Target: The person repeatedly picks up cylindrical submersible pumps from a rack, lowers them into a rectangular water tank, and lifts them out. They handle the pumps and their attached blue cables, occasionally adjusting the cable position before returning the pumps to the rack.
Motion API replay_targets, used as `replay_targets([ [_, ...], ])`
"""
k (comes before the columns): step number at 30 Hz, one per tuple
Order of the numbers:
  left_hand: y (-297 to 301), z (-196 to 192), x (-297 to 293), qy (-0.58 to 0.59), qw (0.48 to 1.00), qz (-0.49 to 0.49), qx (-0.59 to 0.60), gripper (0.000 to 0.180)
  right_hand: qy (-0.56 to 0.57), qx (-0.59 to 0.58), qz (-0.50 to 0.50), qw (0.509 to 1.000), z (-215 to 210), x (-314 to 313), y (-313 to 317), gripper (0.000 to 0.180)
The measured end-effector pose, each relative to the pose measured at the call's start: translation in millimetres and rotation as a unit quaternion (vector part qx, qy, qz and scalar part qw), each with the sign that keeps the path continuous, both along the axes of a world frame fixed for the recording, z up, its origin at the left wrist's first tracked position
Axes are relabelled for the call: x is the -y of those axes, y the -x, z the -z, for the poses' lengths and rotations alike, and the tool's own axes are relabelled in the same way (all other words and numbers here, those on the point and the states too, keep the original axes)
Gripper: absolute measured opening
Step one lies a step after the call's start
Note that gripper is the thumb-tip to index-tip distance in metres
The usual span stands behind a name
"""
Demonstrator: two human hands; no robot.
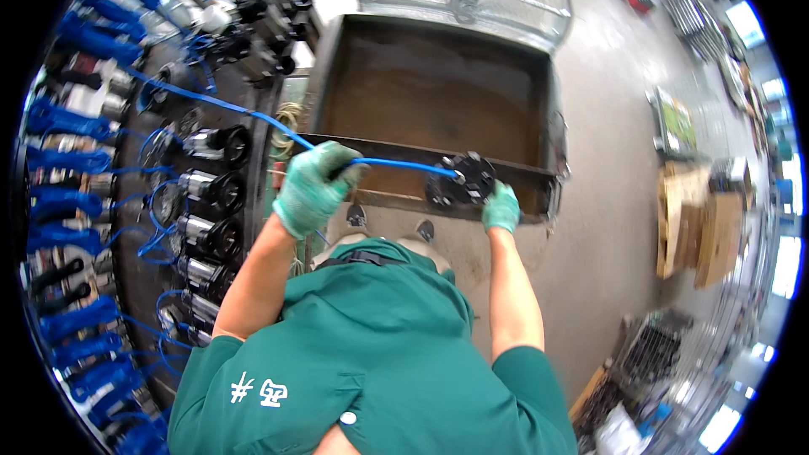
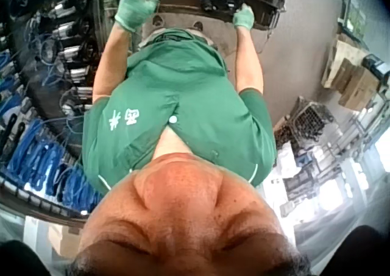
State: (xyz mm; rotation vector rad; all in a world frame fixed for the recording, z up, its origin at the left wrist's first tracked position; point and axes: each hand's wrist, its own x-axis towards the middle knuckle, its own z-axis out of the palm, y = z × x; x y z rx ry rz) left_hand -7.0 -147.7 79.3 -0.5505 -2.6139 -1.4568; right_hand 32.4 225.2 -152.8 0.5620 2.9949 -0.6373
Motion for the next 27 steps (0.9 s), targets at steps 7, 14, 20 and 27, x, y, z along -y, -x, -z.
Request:
replay_targets([
  [7, 12, -3, 23, 0.004, 0.992, -0.104, -0.076, 0.019, 0.316, 0.043, 0.052, 0.947, 12, -28, 6, 0.021],
  [14, 32, 13, 88, 0.059, 0.972, -0.19, -0.127, 0.016, 0.629, 0.087, -0.019, 0.773, -44, 33, 11, 0.07],
  [20, 54, 28, 144, 0.073, 0.963, -0.221, -0.133, 0.017, 0.536, 0.138, -0.01, 0.833, -132, 108, 40, 0.061],
  [27, 96, 9, 269, 0.188, 0.927, -0.3, -0.127, 0.022, 0.575, 0.124, -0.14, 0.797, -212, 251, 136, 0.059],
])
